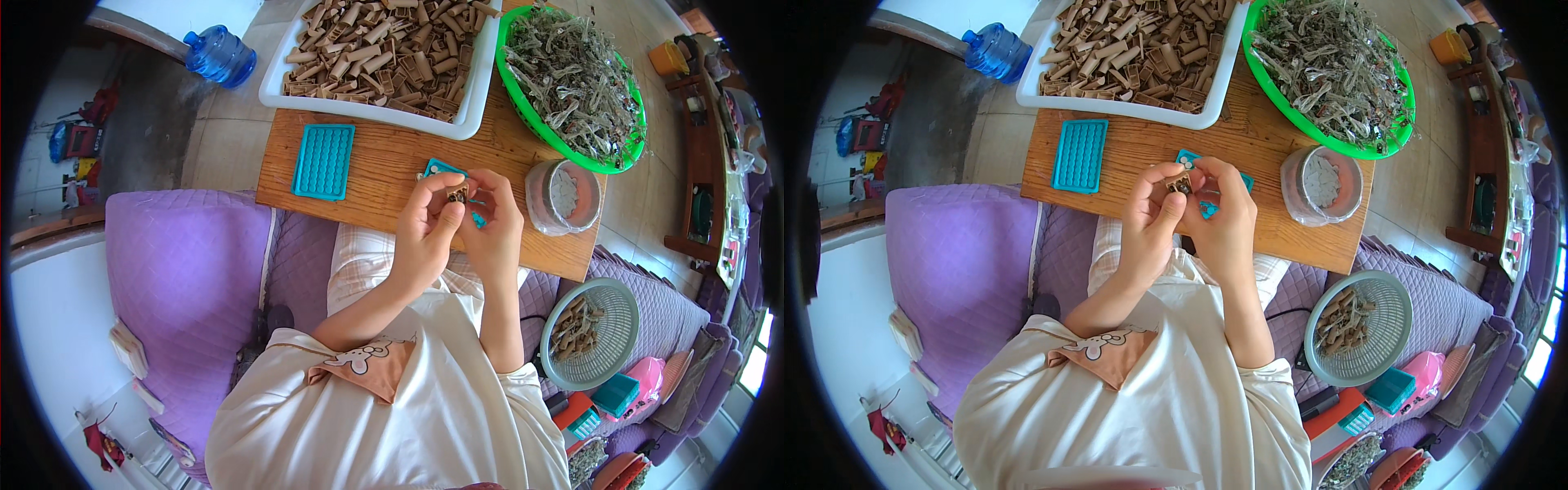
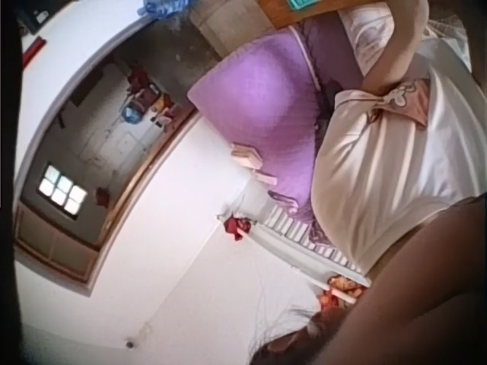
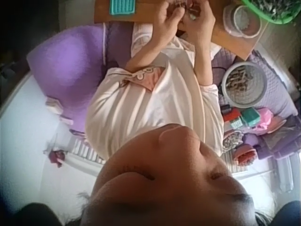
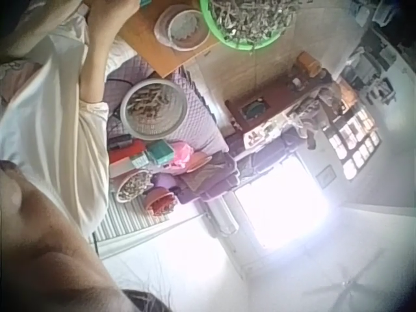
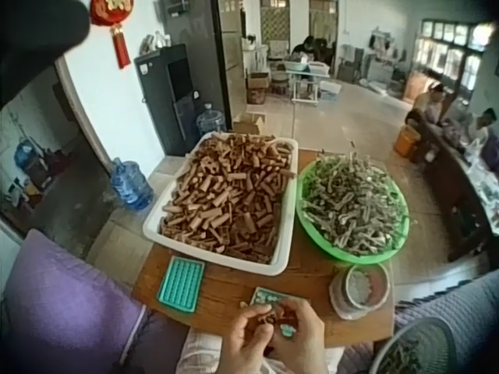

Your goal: The person assembles small components by hand, inserting metal pins into plastic tubes and arranging the assembled components in a grid tray.

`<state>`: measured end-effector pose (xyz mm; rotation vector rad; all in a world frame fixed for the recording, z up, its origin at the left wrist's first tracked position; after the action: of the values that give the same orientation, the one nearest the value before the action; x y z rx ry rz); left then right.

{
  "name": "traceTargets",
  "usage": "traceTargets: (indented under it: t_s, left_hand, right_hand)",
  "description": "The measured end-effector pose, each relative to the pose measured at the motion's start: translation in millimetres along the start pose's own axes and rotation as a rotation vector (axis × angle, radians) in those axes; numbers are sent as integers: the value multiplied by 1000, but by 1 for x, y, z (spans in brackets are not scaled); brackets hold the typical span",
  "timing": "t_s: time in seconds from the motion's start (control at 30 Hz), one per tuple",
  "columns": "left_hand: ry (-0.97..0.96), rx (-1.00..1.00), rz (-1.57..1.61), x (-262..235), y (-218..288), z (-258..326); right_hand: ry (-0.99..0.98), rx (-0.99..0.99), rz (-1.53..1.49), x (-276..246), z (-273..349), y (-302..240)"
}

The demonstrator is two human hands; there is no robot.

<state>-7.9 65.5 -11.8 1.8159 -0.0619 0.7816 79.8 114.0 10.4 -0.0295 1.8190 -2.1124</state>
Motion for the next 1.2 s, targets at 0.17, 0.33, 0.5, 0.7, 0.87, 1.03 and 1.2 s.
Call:
traceTargets:
  t_s: [0.17, 0.33, 0.5, 0.7, 0.87, 1.03, 1.2]
  left_hand:
    - [-23, -131, -70, -7, -16, -4]
    - [159, -233, 113, -45, -30, -15]
    - [255, -196, 108, -82, -26, -19]
    - [242, -240, 98, -85, -29, -12]
    - [157, -304, 98, -73, -34, -5]
    - [125, -355, 128, -68, -37, 0]
    - [90, -371, 160, -65, -37, 2]
  right_hand:
    - [-142, 11, 117, 6, -18, 12]
    - [120, -2, -461, -44, -40, 44]
    - [182, 55, -457, -70, -49, 108]
    - [137, 76, 285, -19, -35, 113]
    - [120, -92, 556, 5, -24, 90]
    - [83, -123, 688, 11, -23, 96]
    - [124, -182, 506, 4, -18, 72]
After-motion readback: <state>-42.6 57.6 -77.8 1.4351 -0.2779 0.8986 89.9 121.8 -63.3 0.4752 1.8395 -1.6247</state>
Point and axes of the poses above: each hand's wrist, its own z-axis away from the middle knuckle, its own x-axis out of the palm, y = z × x, the point moved 9 cm from there along -z, towards the middle knuckle, and after that the axes turned 14 degrees about x, right-handed, at the moved point
